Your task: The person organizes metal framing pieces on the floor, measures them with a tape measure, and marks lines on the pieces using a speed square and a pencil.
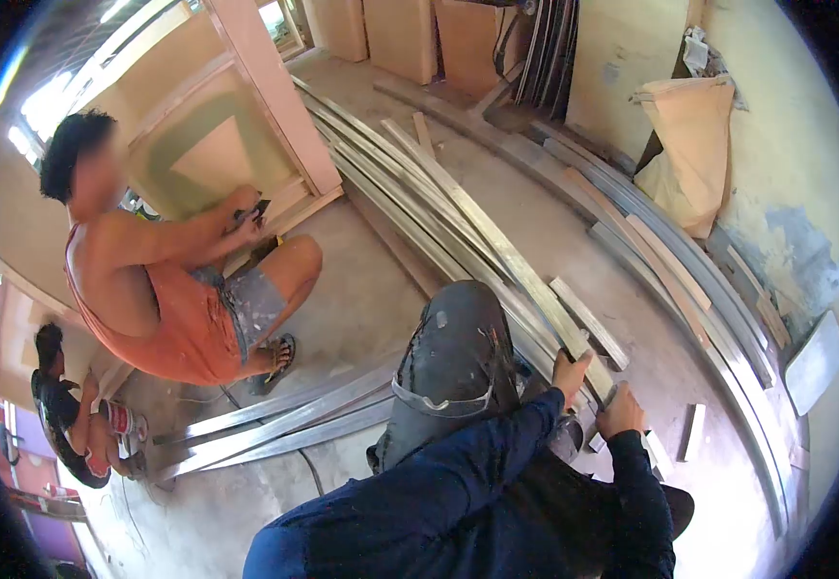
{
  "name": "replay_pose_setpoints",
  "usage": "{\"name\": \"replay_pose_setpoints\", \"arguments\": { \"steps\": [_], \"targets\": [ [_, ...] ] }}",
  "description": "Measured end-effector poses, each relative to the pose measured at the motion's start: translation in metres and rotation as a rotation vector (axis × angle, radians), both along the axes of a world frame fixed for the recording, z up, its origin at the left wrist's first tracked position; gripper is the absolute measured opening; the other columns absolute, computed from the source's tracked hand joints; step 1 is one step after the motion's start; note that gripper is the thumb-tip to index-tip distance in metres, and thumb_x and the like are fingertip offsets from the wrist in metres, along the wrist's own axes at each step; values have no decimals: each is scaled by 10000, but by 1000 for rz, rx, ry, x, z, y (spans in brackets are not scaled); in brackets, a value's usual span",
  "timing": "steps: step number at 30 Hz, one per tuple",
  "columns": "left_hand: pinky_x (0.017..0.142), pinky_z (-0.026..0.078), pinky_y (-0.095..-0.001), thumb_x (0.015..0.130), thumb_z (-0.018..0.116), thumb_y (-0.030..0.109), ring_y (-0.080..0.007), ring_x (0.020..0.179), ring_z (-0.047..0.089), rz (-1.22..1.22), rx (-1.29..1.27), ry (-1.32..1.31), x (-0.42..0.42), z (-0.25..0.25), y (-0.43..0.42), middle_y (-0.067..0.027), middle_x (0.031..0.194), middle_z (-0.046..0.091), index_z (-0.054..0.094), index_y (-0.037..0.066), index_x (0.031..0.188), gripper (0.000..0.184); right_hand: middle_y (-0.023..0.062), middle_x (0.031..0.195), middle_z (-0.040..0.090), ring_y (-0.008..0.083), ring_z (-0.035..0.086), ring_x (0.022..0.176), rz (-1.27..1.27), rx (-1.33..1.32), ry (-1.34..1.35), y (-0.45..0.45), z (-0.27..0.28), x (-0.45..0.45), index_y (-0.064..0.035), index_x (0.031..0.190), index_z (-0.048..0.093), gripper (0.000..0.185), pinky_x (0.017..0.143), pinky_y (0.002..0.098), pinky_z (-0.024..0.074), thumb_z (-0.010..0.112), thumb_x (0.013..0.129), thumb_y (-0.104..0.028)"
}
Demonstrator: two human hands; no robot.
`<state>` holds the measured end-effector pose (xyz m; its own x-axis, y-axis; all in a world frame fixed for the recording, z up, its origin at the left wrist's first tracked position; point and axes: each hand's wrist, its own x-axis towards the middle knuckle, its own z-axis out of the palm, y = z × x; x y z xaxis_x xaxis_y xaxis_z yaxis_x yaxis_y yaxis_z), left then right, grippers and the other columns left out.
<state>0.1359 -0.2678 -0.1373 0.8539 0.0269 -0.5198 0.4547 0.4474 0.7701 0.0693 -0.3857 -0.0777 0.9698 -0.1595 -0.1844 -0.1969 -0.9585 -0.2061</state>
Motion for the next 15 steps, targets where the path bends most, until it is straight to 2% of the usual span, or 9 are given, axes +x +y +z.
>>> {"name": "replay_pose_setpoints", "arguments": {
  "steps": [2, 3, 6, 7, 8, 10, 11, 13, 15],
  "targets": [
    [868, 424, -351, 828, 659, 198, -218, 1001, 526, 40, -159, -51, 9, -31, 3, -119, 1112, 553, 449, -11, 1140, 430, 232, 900, 607, 401, 608, 863, 10, -14, 22, 3, -9, 5, -9, 989, 421, 452, 716, 471, 492, 687, 649, -141],
    [887, 413, -349, 832, 650, 255, -231, 1032, 511, -8, -176, -49, 12, -39, 8, -130, 1149, 536, 424, -19, 1207, 516, 233, 900, 607, 405, 608, 855, 49, -3, -11, 2, -21, 7, -9, 987, 418, 442, 708, 475, 494, 680, 659, -149],
    [834, 470, -367, 861, 627, 264, -232, 1001, 539, 114, -102, 32, 30, -90, 6, -103, 1156, 537, 424, 33, 1224, 475, 241, 903, 606, 414, 607, 841, 101, 12, -51, 5, -48, 24, -13, 992, 419, 430, 706, 478, 491, 663, 668, -156],
    [877, 446, -373, 860, 618, 383, -231, 1042, 515, 79, -95, 64, 27, -61, 20, -113, 1199, 508, 400, 8, 1259, 589, 247, 905, 606, 418, 605, 835, 109, 15, -57, 5, -52, 26, -18, 999, 423, 428, 713, 478, 487, 655, 666, -155],
    [877, 446, -373, 860, 618, 383, -231, 1042, 515, 82, -95, 68, 26, -47, 29, -113, 1199, 508, 400, 8, 1259, 589, 247, 905, 606, 418, 605, 835, 112, 16, -53, 9, -51, 27, -18, 999, 423, 428, 713, 478, 487, 655, 666, -155],
    [924, 412, -378, 850, 578, 508, -235, 1092, 481, 160, -168, 255, 28, -33, 41, -120, 1247, 470, 361, -12, 1307, 725, 246, 905, 607, 420, 606, 821, 162, 24, 21, 19, -47, 33, -12, 1007, 414, 446, 715, 476, 490, 654, 658, -151],
    [974, 350, -371, 812, 602, 544, -278, 1177, 433, 195, -273, 246, 32, -64, 41, -178, 1337, 415, 312, -54, 1333, 844, 246, 905, 607, 420, 606, 821, 165, 25, 20, 19, -60, 35, -12, 1007, 414, 446, 715, 476, 490, 654, 658, -151],
    [969, 353, -363, 813, 605, 535, -272, 1171, 433, 176, -237, 189, 38, -77, 42, -177, 1338, 413, 302, -58, 1336, 847, 244, 914, 600, 422, 601, 831, 223, 6, 2, 14, -94, 41, -5, 1012, 406, 455, 729, 479, 489, 649, 654, -147],
    [964, 357, -354, 814, 608, 526, -267, 1166, 433, 158, -203, 139, 44, -94, 43, -176, 1338, 412, 291, -63, 1339, 850, 241, 931, 593, 420, 599, 841, 217, 10, 20, 23, -88, 46, -8, 1015, 408, 455, 734, 480, 489, 646, 654, -148]
  ]
}}
